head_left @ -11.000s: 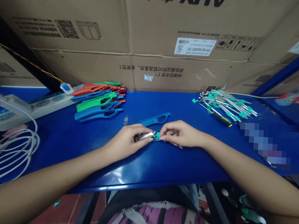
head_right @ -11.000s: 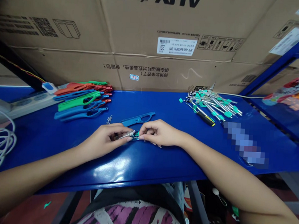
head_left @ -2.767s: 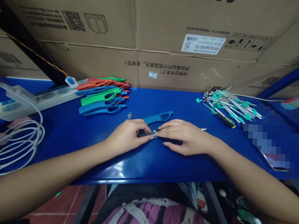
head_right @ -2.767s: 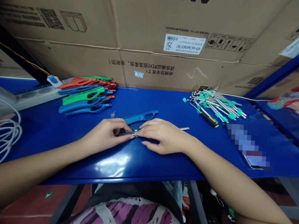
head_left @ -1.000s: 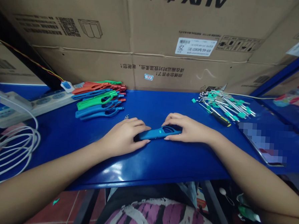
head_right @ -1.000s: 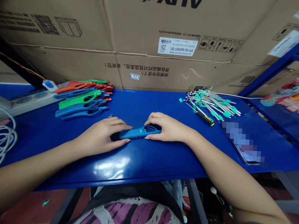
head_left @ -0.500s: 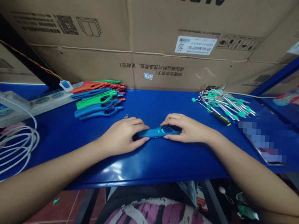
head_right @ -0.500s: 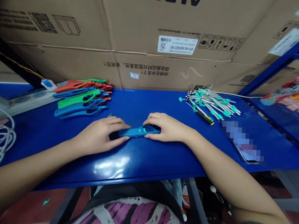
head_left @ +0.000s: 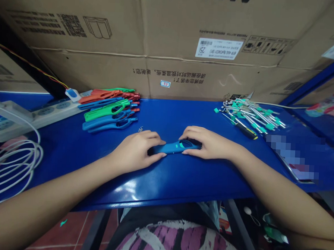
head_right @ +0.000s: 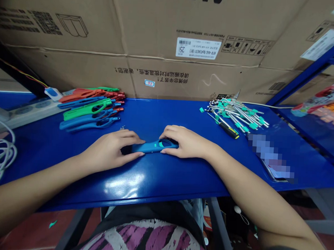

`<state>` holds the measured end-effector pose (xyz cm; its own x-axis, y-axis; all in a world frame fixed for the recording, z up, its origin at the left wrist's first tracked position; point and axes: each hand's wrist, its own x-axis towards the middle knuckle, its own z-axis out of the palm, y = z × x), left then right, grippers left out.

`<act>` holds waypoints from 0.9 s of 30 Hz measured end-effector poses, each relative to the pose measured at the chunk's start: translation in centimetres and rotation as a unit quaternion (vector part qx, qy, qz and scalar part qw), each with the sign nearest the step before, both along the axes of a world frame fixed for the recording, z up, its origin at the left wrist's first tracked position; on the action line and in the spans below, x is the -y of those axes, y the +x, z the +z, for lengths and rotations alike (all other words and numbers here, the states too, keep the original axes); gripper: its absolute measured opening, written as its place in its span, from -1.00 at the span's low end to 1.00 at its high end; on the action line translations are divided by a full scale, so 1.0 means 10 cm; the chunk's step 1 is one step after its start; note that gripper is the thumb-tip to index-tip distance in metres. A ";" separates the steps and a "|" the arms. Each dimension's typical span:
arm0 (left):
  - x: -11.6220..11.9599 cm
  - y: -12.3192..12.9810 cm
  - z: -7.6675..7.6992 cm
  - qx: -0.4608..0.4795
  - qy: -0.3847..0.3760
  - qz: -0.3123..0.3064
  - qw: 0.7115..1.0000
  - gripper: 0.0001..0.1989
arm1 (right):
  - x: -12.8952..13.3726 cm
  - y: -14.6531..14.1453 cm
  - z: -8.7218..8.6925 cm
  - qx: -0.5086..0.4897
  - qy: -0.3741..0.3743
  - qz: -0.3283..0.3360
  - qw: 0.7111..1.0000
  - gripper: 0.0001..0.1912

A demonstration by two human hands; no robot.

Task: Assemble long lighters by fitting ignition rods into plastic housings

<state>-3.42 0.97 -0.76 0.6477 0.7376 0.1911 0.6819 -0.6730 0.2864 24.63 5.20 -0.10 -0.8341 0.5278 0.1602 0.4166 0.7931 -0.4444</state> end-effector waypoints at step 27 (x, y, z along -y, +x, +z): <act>0.02 0.01 -0.03 0.013 0.004 0.008 1.000 -0.69 | 0.00 0.00 -0.01 -0.002 -0.011 -0.013 1.000 -0.66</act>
